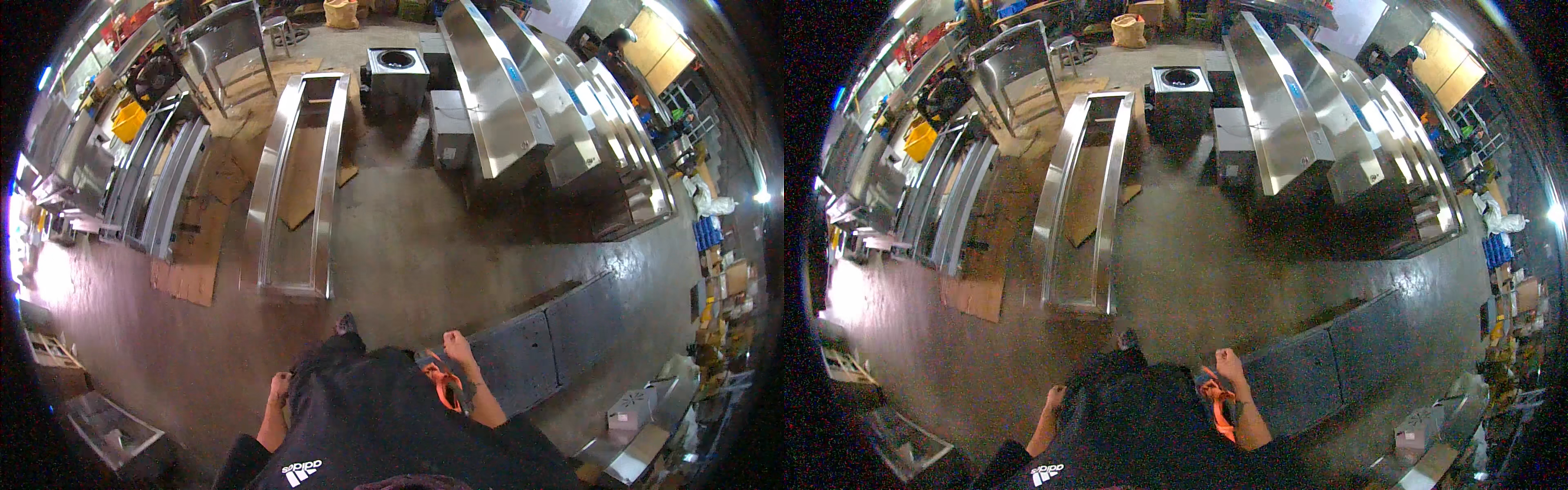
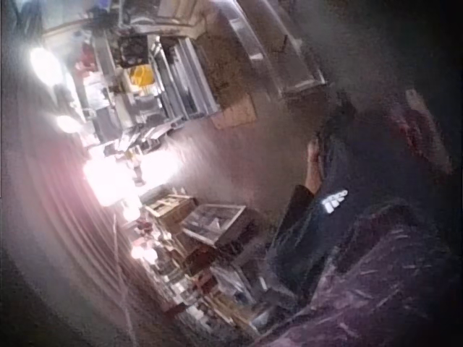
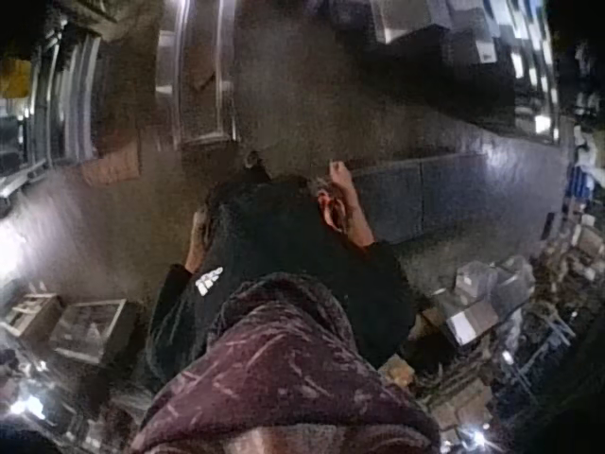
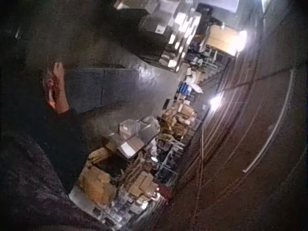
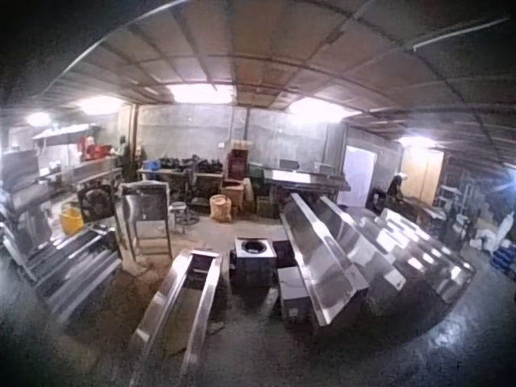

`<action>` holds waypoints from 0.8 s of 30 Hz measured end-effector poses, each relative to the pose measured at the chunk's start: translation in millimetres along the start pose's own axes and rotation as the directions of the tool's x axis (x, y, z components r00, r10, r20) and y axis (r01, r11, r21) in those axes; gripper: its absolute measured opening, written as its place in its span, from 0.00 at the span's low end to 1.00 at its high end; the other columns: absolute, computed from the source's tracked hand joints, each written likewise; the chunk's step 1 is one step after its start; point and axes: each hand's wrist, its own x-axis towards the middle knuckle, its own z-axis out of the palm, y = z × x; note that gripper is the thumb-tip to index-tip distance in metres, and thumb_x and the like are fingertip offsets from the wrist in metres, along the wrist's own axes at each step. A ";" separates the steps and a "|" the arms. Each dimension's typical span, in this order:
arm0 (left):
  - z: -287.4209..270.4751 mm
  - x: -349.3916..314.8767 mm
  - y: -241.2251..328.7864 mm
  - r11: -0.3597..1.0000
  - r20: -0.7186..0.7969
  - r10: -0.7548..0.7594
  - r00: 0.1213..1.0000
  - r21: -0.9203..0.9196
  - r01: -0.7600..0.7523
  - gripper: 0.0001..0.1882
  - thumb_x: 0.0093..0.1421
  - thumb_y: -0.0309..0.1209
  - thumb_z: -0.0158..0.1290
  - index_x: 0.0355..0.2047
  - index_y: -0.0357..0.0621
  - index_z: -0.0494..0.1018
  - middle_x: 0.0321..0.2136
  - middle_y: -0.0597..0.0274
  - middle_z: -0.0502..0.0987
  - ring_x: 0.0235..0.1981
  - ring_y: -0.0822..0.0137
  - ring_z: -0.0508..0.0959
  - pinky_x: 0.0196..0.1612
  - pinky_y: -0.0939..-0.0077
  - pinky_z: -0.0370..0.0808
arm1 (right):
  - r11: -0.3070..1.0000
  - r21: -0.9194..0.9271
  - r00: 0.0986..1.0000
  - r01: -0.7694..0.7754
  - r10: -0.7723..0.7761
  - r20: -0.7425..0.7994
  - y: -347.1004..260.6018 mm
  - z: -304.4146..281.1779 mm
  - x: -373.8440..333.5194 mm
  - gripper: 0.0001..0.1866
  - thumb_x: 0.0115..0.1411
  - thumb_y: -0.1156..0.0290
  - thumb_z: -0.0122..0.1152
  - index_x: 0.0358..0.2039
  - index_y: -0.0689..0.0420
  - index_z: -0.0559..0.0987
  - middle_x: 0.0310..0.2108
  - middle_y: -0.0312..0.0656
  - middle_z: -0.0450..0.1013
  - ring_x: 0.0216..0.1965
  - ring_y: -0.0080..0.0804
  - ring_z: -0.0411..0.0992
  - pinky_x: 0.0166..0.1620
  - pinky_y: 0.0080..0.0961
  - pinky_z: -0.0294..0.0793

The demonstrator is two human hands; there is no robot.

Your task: The person scrubs a stainless steel surface with a green scouring pad, then walks through a warehouse to move a wrapped metal unit and a hand truck. They handle a plastic-wrapped item and reposition a hand truck across the floor.

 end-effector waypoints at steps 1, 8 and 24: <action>-18.8 21.3 33.1 0.981 0.036 -0.066 0.997 -0.178 0.072 0.14 0.67 0.35 0.50 0.44 0.38 0.75 0.36 0.52 0.80 0.33 0.57 0.82 0.32 0.62 0.79 | 0.998 0.008 0.998 -0.057 0.057 0.004 21.0 15.1 20.8 0.20 0.69 0.53 0.54 0.39 0.61 0.75 0.26 0.41 0.75 0.25 0.29 0.76 0.31 0.31 0.74; -117.2 210.5 172.8 0.913 0.028 -0.020 0.999 -0.407 0.030 0.14 0.69 0.37 0.49 0.44 0.38 0.71 0.27 0.56 0.78 0.23 0.64 0.80 0.21 0.69 0.77 | 0.991 -0.042 0.971 -0.129 0.135 0.196 -43.9 27.0 39.6 0.24 0.67 0.50 0.55 0.35 0.63 0.80 0.26 0.45 0.78 0.29 0.35 0.77 0.32 0.34 0.74; -113.2 471.5 593.8 0.908 0.047 0.084 0.995 -0.414 -0.058 0.14 0.71 0.36 0.48 0.51 0.40 0.69 0.34 0.58 0.77 0.29 0.67 0.79 0.29 0.69 0.78 | 0.954 0.238 0.981 -0.185 0.166 0.100 -293.4 -121.1 552.0 0.14 0.70 0.62 0.52 0.42 0.61 0.77 0.23 0.40 0.75 0.19 0.28 0.72 0.22 0.28 0.72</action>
